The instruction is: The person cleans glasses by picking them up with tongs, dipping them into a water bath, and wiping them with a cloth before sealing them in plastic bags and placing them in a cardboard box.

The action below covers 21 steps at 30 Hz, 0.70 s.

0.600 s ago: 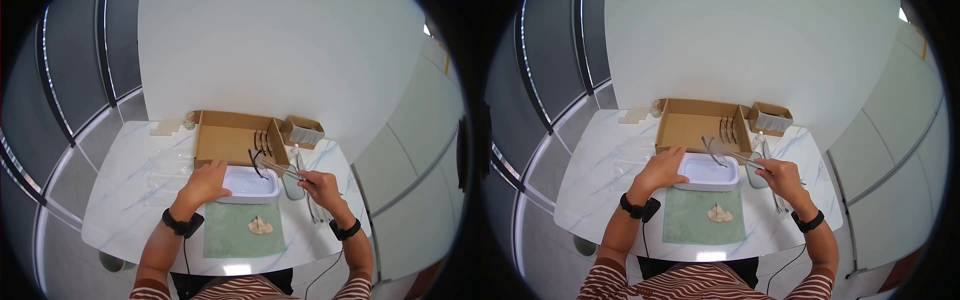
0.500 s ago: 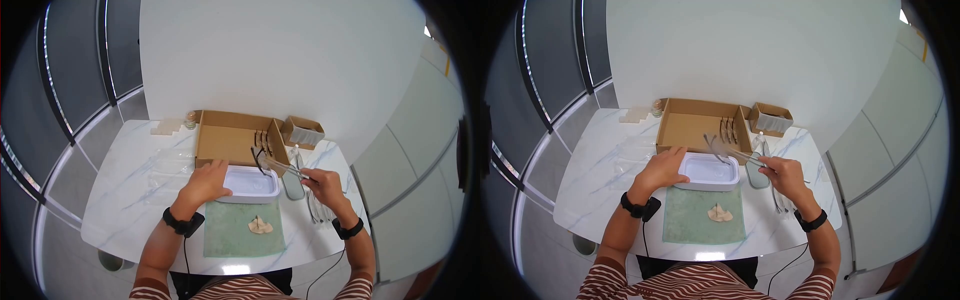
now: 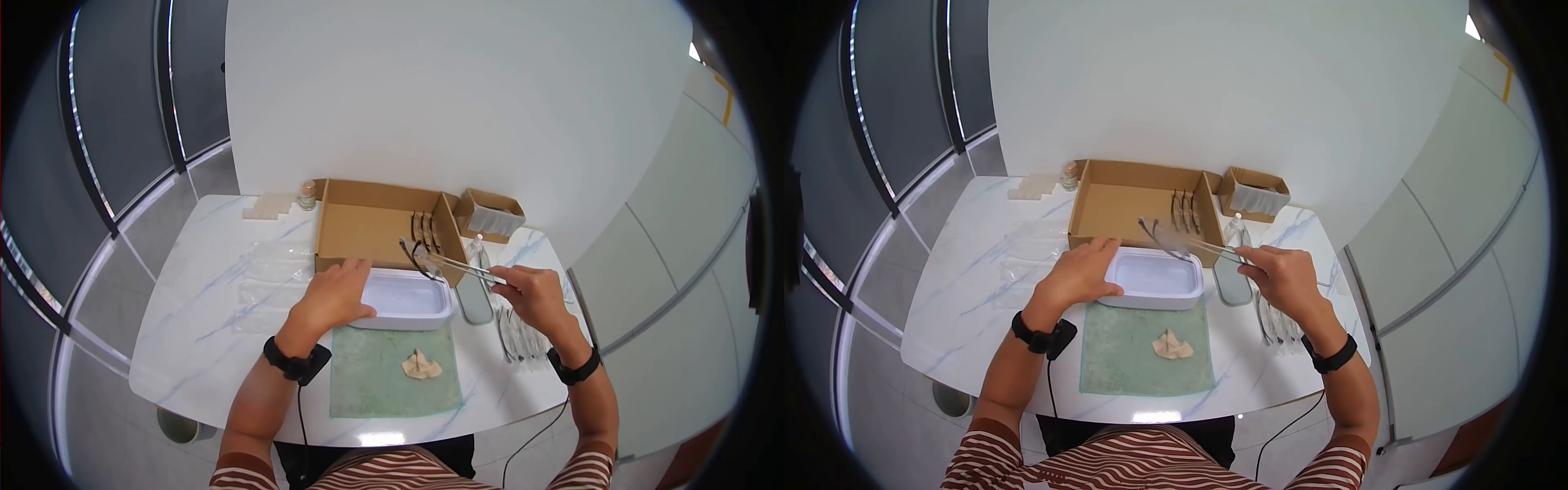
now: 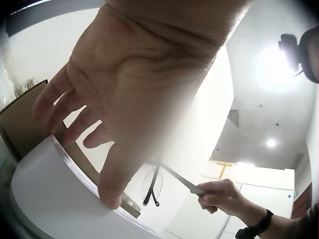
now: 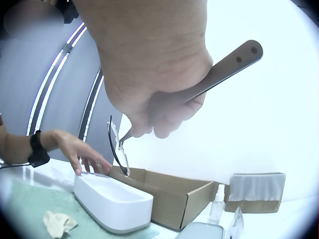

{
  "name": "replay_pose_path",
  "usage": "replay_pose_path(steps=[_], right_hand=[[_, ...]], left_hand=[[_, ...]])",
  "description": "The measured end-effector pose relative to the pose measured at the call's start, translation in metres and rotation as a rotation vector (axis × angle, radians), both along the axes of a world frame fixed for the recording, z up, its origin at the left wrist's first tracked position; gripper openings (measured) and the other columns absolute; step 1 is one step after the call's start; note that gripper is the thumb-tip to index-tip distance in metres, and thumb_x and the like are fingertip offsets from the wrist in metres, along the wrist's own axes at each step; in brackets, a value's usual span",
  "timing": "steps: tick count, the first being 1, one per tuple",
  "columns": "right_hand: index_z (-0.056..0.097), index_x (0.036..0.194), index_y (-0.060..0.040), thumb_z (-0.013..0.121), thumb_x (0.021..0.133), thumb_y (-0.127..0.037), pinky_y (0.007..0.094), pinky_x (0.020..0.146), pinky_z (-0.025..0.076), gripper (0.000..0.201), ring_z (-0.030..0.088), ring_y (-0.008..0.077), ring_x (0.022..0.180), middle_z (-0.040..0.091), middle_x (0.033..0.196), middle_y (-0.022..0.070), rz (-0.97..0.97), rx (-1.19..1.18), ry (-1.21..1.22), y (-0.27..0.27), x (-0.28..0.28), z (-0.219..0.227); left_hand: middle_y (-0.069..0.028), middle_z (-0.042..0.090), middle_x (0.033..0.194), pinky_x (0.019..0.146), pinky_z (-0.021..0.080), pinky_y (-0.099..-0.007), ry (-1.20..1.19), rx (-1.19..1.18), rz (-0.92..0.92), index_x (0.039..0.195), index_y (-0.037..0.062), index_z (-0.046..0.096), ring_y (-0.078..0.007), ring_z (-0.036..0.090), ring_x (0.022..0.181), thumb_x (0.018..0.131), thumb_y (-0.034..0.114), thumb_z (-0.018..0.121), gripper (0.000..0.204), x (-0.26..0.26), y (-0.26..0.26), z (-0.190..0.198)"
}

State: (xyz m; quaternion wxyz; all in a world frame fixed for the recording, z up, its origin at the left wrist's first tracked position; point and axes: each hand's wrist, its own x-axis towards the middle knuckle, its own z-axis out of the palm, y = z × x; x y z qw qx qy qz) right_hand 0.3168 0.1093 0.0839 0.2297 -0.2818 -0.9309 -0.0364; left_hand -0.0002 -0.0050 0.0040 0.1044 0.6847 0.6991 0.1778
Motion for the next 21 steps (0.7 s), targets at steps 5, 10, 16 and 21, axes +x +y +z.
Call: replay_pose_path(steps=[5, 10, 16, 21], right_hand=[[0.077, 0.102, -0.0109, 0.082, 0.078, -0.016, 0.0356, 0.059, 0.053, 0.025, 0.068, 0.0284, 0.067, 0.073, 0.08, 0.0073, 0.061, 0.037, -0.057, 0.001, 0.003, -0.013], [0.078, 0.103, -0.0135, 0.081, 0.08, -0.018, 0.0351, 0.058, 0.052, 0.024, 0.068, 0.0265, 0.067, 0.073, 0.079, 0.0053, 0.055, 0.055, -0.097, -0.001, 0.005, -0.001], [0.078, 0.104, -0.0144, 0.082, 0.08, -0.02, 0.0333, 0.055, 0.05, 0.025, 0.067, 0.0225, 0.063, 0.071, 0.074, 0.002, 0.042, 0.06, -0.186, -0.036, 0.008, 0.05], [0.076, 0.106, -0.015, 0.078, 0.084, -0.022, 0.0357, 0.053, 0.048, 0.024, 0.066, 0.0222, 0.062, 0.069, 0.073, 0.0017, 0.201, 0.041, -0.427, -0.049, 0.008, 0.045]], left_hand=[[-0.0182, 0.049, 0.145, 0.1, 0.05, -0.0466, -0.004, -0.008, 0.0, 0.141, -0.0007, 0.048, -0.0387, 0.057, 0.123, 0.076, 0.033, 0.085, 0.082, -0.002, 0.002, -0.002], [-0.0172, 0.05, 0.145, 0.101, 0.049, -0.045, -0.01, -0.019, -0.021, 0.144, 0.0012, 0.048, -0.0377, 0.058, 0.123, 0.078, 0.031, 0.083, 0.081, -0.006, 0.002, -0.006], [-0.0163, 0.051, 0.144, 0.102, 0.049, -0.0433, -0.04, -0.029, -0.032, 0.145, 0.0028, 0.048, -0.0357, 0.057, 0.126, 0.079, 0.031, 0.082, 0.078, -0.009, -0.002, 0.005], [-0.0157, 0.052, 0.143, 0.102, 0.049, -0.0429, -0.025, -0.029, -0.022, 0.144, 0.003, 0.049, -0.0347, 0.057, 0.126, 0.079, 0.031, 0.082, 0.078, -0.007, -0.001, 0.002]])
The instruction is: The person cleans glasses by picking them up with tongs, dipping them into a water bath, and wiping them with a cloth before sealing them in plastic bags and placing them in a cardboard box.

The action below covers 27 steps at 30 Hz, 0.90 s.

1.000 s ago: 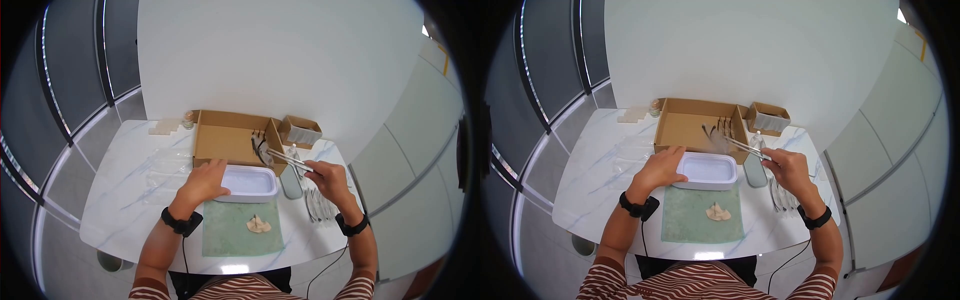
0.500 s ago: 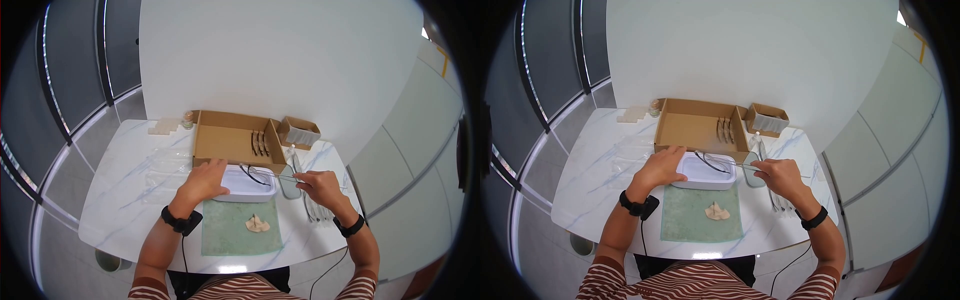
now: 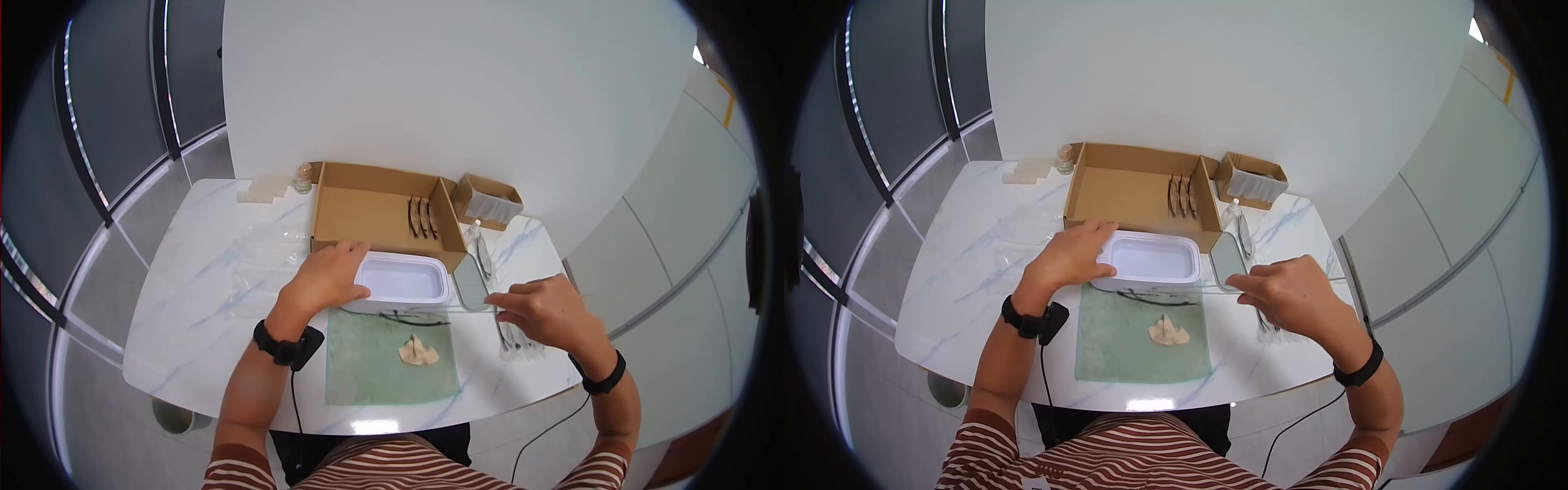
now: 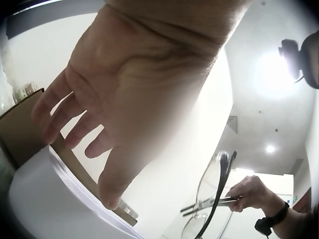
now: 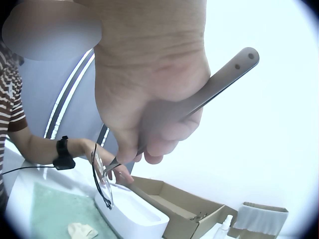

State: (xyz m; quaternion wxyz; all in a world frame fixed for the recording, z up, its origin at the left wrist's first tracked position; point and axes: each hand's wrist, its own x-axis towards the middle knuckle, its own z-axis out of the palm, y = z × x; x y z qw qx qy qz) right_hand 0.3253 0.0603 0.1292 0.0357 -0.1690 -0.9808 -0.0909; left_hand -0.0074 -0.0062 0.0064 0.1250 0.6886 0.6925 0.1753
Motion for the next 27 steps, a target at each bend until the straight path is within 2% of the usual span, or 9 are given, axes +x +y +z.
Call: replay_pose_path(steps=[8, 15, 18, 21, 22, 24, 25, 27], right_hand=[[0.072, 0.111, -0.0168, 0.074, 0.088, -0.024, 0.0379, 0.058, 0.052, 0.024, 0.069, 0.024, 0.07, 0.07, 0.081, 0.0023, -0.028, -0.014, -0.265, 0.017, -0.022, -0.05], [0.073, 0.111, -0.0158, 0.077, 0.085, -0.027, 0.0383, 0.06, 0.053, 0.028, 0.069, 0.025, 0.071, 0.071, 0.085, 0.0031, -0.087, 0.008, -0.295, 0.012, -0.025, -0.03], [0.074, 0.112, -0.0143, 0.078, 0.084, -0.025, 0.0392, 0.061, 0.052, 0.03, 0.069, 0.0255, 0.071, 0.071, 0.086, 0.0048, -0.11, -0.042, -0.204, 0.009, -0.007, -0.015], [0.073, 0.117, -0.009, 0.075, 0.082, -0.016, 0.0377, 0.062, 0.052, 0.036, 0.067, 0.0257, 0.067, 0.07, 0.08, 0.0083, -0.268, -0.196, 0.093, 0.001, 0.012, -0.012], [0.073, 0.117, -0.009, 0.075, 0.082, -0.016, 0.0377, 0.062, 0.052, 0.036, 0.067, 0.0257, 0.067, 0.07, 0.08, 0.0083, -0.278, -0.188, 0.094, 0.0, 0.019, -0.02], [0.069, 0.121, -0.0045, 0.073, 0.082, -0.014, 0.0368, 0.064, 0.053, 0.04, 0.067, 0.0259, 0.066, 0.069, 0.078, 0.0103, -0.44, -0.333, 0.455, 0.003, 0.032, -0.045], [0.067, 0.124, -0.0017, 0.07, 0.084, -0.014, 0.038, 0.064, 0.053, 0.042, 0.067, 0.0286, 0.065, 0.068, 0.076, 0.0127, -0.505, -0.395, 0.535, 0.005, 0.04, -0.06], [0.067, 0.124, -0.0019, 0.069, 0.085, -0.017, 0.0394, 0.064, 0.053, 0.042, 0.066, 0.0305, 0.064, 0.068, 0.074, 0.0136, -0.564, -0.351, 0.555, 0.005, 0.048, -0.091]], left_hand=[[-0.0154, 0.052, 0.144, 0.103, 0.049, -0.0431, -0.005, -0.001, -0.003, 0.146, 0.0038, 0.048, -0.0345, 0.056, 0.127, 0.08, 0.031, 0.081, 0.079, 0.002, 0.0, -0.001], [-0.0156, 0.051, 0.145, 0.103, 0.048, -0.0427, -0.005, -0.012, 0.0, 0.146, 0.0047, 0.049, -0.0345, 0.055, 0.128, 0.08, 0.031, 0.081, 0.078, 0.003, -0.001, 0.0], [-0.0152, 0.051, 0.145, 0.104, 0.048, -0.0425, -0.01, 0.01, -0.007, 0.145, 0.0049, 0.049, -0.0342, 0.055, 0.128, 0.079, 0.03, 0.082, 0.078, 0.002, 0.001, -0.005], [-0.0149, 0.052, 0.144, 0.104, 0.048, -0.0428, -0.018, 0.05, -0.008, 0.143, 0.0045, 0.051, -0.0344, 0.055, 0.128, 0.078, 0.029, 0.083, 0.077, 0.002, 0.002, -0.009], [-0.0148, 0.052, 0.144, 0.104, 0.048, -0.0429, -0.024, 0.056, -0.005, 0.142, 0.0042, 0.052, -0.0344, 0.055, 0.128, 0.077, 0.028, 0.083, 0.076, 0.001, 0.002, -0.01], [-0.0147, 0.052, 0.144, 0.104, 0.048, -0.043, -0.03, 0.067, -0.012, 0.142, 0.0038, 0.053, -0.0345, 0.055, 0.128, 0.077, 0.028, 0.084, 0.076, 0.002, 0.002, -0.01], [-0.0155, 0.052, 0.144, 0.105, 0.047, -0.0432, -0.033, 0.057, -0.007, 0.141, 0.0035, 0.053, -0.035, 0.055, 0.128, 0.077, 0.028, 0.084, 0.076, 0.003, 0.002, -0.008], [-0.0162, 0.052, 0.144, 0.105, 0.047, -0.0433, -0.033, 0.049, -0.007, 0.141, 0.0031, 0.054, -0.0356, 0.055, 0.128, 0.076, 0.028, 0.084, 0.076, 0.005, 0.001, -0.006]])
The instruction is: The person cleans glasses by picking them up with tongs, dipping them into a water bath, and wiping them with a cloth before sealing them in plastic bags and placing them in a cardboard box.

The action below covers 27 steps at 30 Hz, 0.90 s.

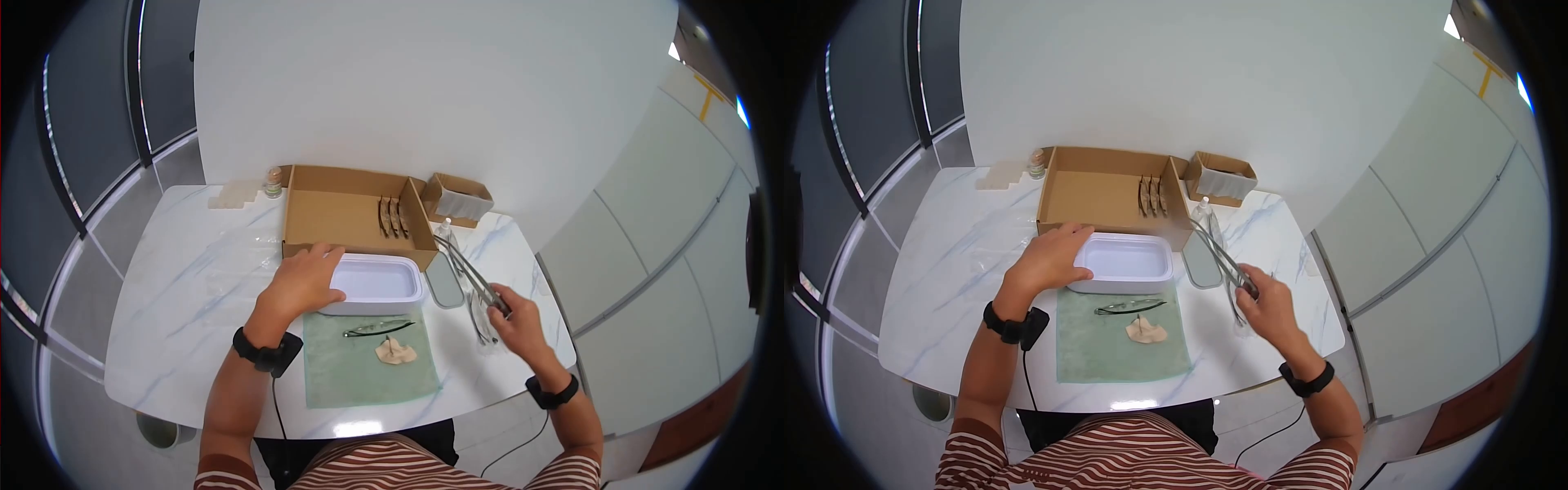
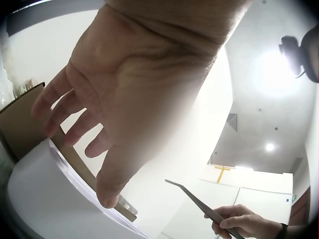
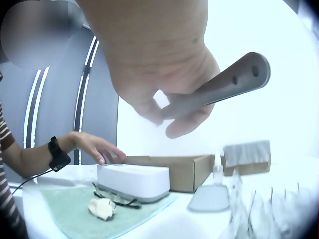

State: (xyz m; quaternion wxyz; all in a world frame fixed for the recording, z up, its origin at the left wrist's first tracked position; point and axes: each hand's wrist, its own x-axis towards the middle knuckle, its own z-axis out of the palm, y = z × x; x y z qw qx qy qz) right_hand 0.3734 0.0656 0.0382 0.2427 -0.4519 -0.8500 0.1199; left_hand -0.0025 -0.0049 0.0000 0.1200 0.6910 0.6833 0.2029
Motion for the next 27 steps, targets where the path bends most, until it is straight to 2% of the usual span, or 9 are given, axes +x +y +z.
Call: replay_pose_path(steps=[5, 9, 11, 14, 18, 21, 24, 26, 27], right_hand=[[0.062, 0.125, 0.0009, 0.069, 0.09, -0.03, 0.0497, 0.062, 0.051, 0.047, 0.068, 0.0389, 0.067, 0.068, 0.072, 0.0182, -0.164, -0.037, -0.147, 0.0, -0.003, -0.057], [0.062, 0.124, 0.0015, 0.068, 0.091, -0.028, 0.0529, 0.063, 0.051, 0.045, 0.067, 0.0426, 0.067, 0.068, 0.072, 0.0204, -0.128, 0.078, -0.222, 0.02, -0.009, -0.095], [0.062, 0.118, 0.0023, 0.067, 0.09, -0.027, 0.0543, 0.066, 0.052, 0.04, 0.066, 0.0448, 0.071, 0.068, 0.076, 0.0233, -0.101, 0.125, -0.261, 0.029, -0.016, -0.1], [0.063, 0.117, 0.0019, 0.069, 0.088, -0.028, 0.0524, 0.068, 0.053, 0.042, 0.068, 0.0427, 0.076, 0.068, 0.08, 0.0237, -0.077, 0.186, -0.274, 0.047, -0.022, -0.113], [0.062, 0.116, 0.0018, 0.07, 0.087, -0.028, 0.0518, 0.07, 0.054, 0.043, 0.069, 0.0418, 0.081, 0.069, 0.09, 0.0242, -0.105, 0.142, -0.363, 0.052, -0.031, -0.112], [0.06, 0.106, -0.0002, 0.071, 0.087, -0.029, 0.0493, 0.069, 0.056, 0.036, 0.068, 0.0419, 0.079, 0.068, 0.096, 0.0214, -0.139, 0.134, -0.421, 0.048, -0.035, -0.11], [0.064, 0.108, -0.0025, 0.074, 0.087, -0.028, 0.0463, 0.068, 0.056, 0.035, 0.069, 0.0388, 0.079, 0.067, 0.097, 0.0174, -0.154, 0.2, -0.32, 0.028, -0.04, -0.093], [0.068, 0.11, -0.0059, 0.074, 0.087, -0.026, 0.0444, 0.067, 0.056, 0.031, 0.068, 0.0359, 0.078, 0.067, 0.097, 0.0137, 0.043, 0.19, -0.129, 0.01, -0.044, -0.086], [0.068, 0.11, -0.0059, 0.074, 0.087, -0.026, 0.0444, 0.067, 0.056, 0.031, 0.068, 0.0359, 0.078, 0.067, 0.097, 0.0137, 0.044, 0.181, -0.109, 0.0, -0.047, -0.083]], left_hand=[[-0.0194, 0.052, 0.144, 0.106, 0.046, -0.0441, -0.002, -0.008, 0.003, 0.141, 0.0025, 0.055, -0.0382, 0.054, 0.128, 0.077, 0.029, 0.084, 0.076, 0.001, 0.0, 0.001], [-0.0196, 0.051, 0.144, 0.106, 0.046, -0.0443, 0.009, -0.006, -0.001, 0.141, 0.0027, 0.055, -0.0384, 0.055, 0.128, 0.077, 0.03, 0.084, 0.075, -0.001, 0.001, -0.003], [-0.0171, 0.051, 0.143, 0.1, 0.05, -0.0487, 0.065, 0.013, -0.021, 0.142, 0.0076, 0.051, -0.0393, 0.059, 0.119, 0.078, 0.035, 0.082, 0.076, -0.003, 0.004, -0.01], [-0.0198, 0.051, 0.145, 0.105, 0.047, -0.0447, -0.004, -0.011, -0.007, 0.141, 0.0033, 0.055, -0.0387, 0.056, 0.127, 0.077, 0.03, 0.084, 0.075, -0.001, 0.0, 0.0], [-0.0188, 0.051, 0.145, 0.105, 0.047, -0.0447, 0.001, 0.0, -0.006, 0.141, 0.0041, 0.054, -0.0379, 0.056, 0.127, 0.078, 0.031, 0.083, 0.074, -0.001, -0.002, 0.0], [-0.0181, 0.05, 0.145, 0.104, 0.048, -0.0448, 0.021, -0.009, -0.005, 0.142, 0.0045, 0.053, -0.037, 0.056, 0.127, 0.078, 0.031, 0.082, 0.075, -0.001, -0.002, 0.001], [-0.0164, 0.053, 0.142, 0.103, 0.048, -0.0442, 0.06, -0.021, 0.032, 0.14, 0.0057, 0.055, -0.0355, 0.057, 0.125, 0.078, 0.03, 0.082, 0.072, 0.005, -0.004, 0.006], [-0.014, 0.063, 0.123, 0.093, 0.052, -0.0434, 0.094, 0.247, 0.038, 0.126, 0.0084, 0.065, -0.0334, 0.062, 0.113, 0.08, 0.026, 0.081, 0.051, 0.011, -0.006, 0.003], [-0.014, 0.063, 0.123, 0.093, 0.052, -0.0434, 0.114, 0.237, 0.037, 0.126, 0.0084, 0.065, -0.0334, 0.062, 0.113, 0.08, 0.026, 0.081, 0.051, 0.017, -0.008, 0.005]])
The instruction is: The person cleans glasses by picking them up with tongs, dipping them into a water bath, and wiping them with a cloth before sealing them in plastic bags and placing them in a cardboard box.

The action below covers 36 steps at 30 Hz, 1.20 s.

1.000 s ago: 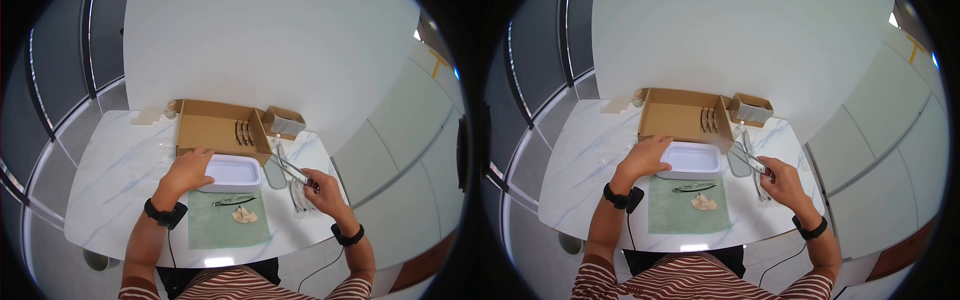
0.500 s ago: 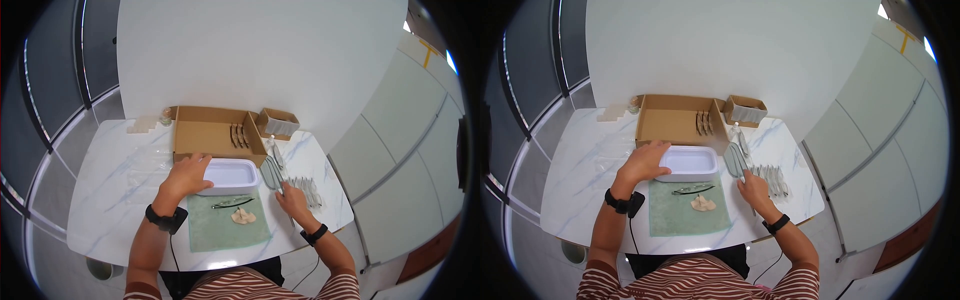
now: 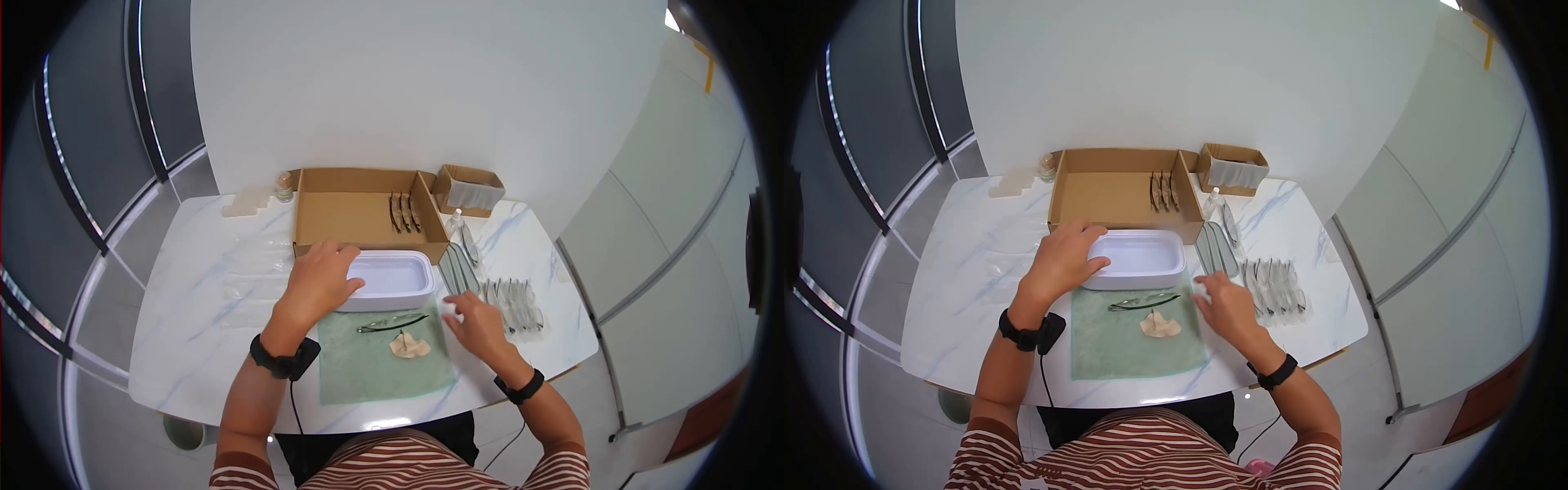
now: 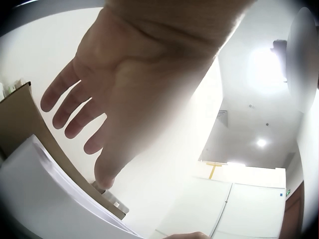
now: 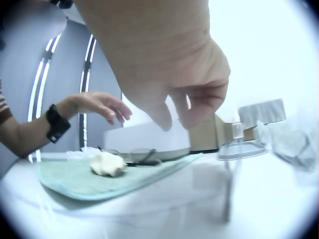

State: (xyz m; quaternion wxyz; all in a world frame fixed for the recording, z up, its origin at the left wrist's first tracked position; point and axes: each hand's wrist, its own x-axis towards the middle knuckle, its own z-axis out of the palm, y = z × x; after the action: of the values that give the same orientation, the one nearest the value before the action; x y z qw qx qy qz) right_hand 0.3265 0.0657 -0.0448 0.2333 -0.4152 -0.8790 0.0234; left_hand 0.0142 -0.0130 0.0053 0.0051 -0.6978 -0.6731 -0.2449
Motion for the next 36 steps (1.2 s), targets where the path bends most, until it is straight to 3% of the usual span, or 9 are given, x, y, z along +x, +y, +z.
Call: replay_pose_path(steps=[2, 3, 5, 11, 18, 23, 27, 31, 36], right_hand=[[0.072, 0.11, -0.0109, 0.073, 0.088, -0.026, 0.0438, 0.067, 0.055, 0.027, 0.068, 0.0333, 0.077, 0.065, 0.094, 0.0105, 0.318, -0.101, -0.007, -0.02, -0.009, 0.004], [0.072, 0.11, -0.0109, 0.073, 0.088, -0.026, 0.0438, 0.067, 0.055, 0.027, 0.068, 0.0333, 0.077, 0.065, 0.094, 0.0105, 0.323, -0.105, 0.011, -0.029, -0.014, 0.004], [0.073, 0.107, -0.0145, 0.073, 0.088, -0.027, 0.0436, 0.066, 0.055, 0.023, 0.068, 0.0322, 0.076, 0.063, 0.09, 0.01, 0.437, -0.132, -0.064, -0.042, -0.021, 0.0], [0.074, 0.097, -0.0151, 0.069, 0.089, -0.031, 0.0445, 0.065, 0.055, 0.018, 0.069, 0.0329, 0.076, 0.063, 0.088, 0.0106, 0.47, -0.154, -0.149, -0.035, -0.028, -0.014], [0.074, 0.09, -0.0127, 0.067, 0.09, -0.026, 0.0448, 0.066, 0.055, 0.016, 0.069, 0.032, 0.075, 0.066, 0.086, 0.01, 0.463, -0.162, -0.138, -0.026, -0.02, -0.009], [0.077, 0.093, -0.0105, 0.077, 0.084, -0.018, 0.0385, 0.062, 0.054, 0.012, 0.068, 0.0278, 0.069, 0.068, 0.083, 0.0075, 0.387, -0.182, 0.196, -0.017, 0.004, 0.004], [0.076, 0.096, -0.0117, 0.077, 0.084, -0.017, 0.0373, 0.064, 0.053, 0.013, 0.066, 0.0279, 0.071, 0.065, 0.081, 0.0069, 0.309, -0.277, 0.246, -0.013, 0.015, 0.02], [0.076, 0.097, -0.0112, 0.077, 0.084, -0.015, 0.037, 0.064, 0.053, 0.013, 0.066, 0.0279, 0.073, 0.064, 0.085, 0.0067, 0.369, -0.226, 0.273, -0.016, 0.012, 0.03], [0.075, 0.1, -0.011, 0.079, 0.079, -0.01, 0.0369, 0.069, 0.055, 0.021, 0.067, 0.0275, 0.083, 0.066, 0.097, 0.0063, 0.654, -0.125, 0.192, -0.027, -0.017, 0.011]], left_hand=[[-0.01, 0.066, 0.098, 0.08, 0.054, -0.0426, -0.056, 0.146, -0.032, 0.104, 0.0101, 0.071, -0.0313, 0.066, 0.094, 0.083, 0.022, 0.078, 0.025, 0.014, -0.005, 0.005], [-0.01, 0.066, 0.098, 0.08, 0.054, -0.0426, -0.038, 0.139, -0.03, 0.104, 0.0101, 0.071, -0.0313, 0.066, 0.094, 0.083, 0.022, 0.078, 0.025, 0.021, -0.009, 0.002], [-0.0078, 0.063, 0.084, 0.068, 0.053, -0.0421, -0.062, 0.126, -0.114, 0.089, 0.0107, 0.071, -0.0305, 0.065, 0.078, 0.085, 0.021, 0.075, 0.012, 0.036, -0.019, -0.013], [-0.0078, 0.062, 0.081, 0.059, 0.053, -0.0425, 0.129, -0.004, -0.224, 0.086, 0.0105, 0.069, -0.0297, 0.066, 0.07, 0.085, 0.021, 0.073, 0.011, 0.058, -0.039, -0.06], [-0.0099, 0.061, 0.08, 0.056, 0.054, -0.0438, 0.302, -0.058, -0.221, 0.083, 0.0059, 0.064, -0.0319, 0.067, 0.067, 0.086, 0.014, 0.066, 0.009, 0.069, -0.028, -0.082], [-0.0129, 0.061, 0.081, 0.054, 0.054, -0.0439, 0.361, -0.056, -0.13, 0.08, 0.005, 0.062, -0.0336, 0.068, 0.066, 0.085, 0.011, 0.063, 0.008, 0.07, -0.024, -0.083], [-0.0133, 0.061, 0.083, 0.058, 0.055, -0.0449, 0.363, -0.065, -0.118, 0.081, 0.0047, 0.064, -0.0333, 0.068, 0.066, 0.086, 0.013, 0.065, 0.009, 0.07, -0.021, -0.077], [-0.014, 0.068, 0.083, 0.066, 0.055, -0.045, 0.068, -0.215, -0.156, 0.084, 0.0045, 0.072, -0.0322, 0.069, 0.07, 0.084, 0.019, 0.07, 0.015, 0.075, -0.025, -0.061], [-0.014, 0.07, 0.074, 0.064, 0.052, -0.0391, -0.3, -0.464, -0.176, 0.085, 0.0046, 0.076, -0.0279, 0.067, 0.066, 0.083, 0.028, 0.076, 0.024, 0.078, -0.03, -0.058]])
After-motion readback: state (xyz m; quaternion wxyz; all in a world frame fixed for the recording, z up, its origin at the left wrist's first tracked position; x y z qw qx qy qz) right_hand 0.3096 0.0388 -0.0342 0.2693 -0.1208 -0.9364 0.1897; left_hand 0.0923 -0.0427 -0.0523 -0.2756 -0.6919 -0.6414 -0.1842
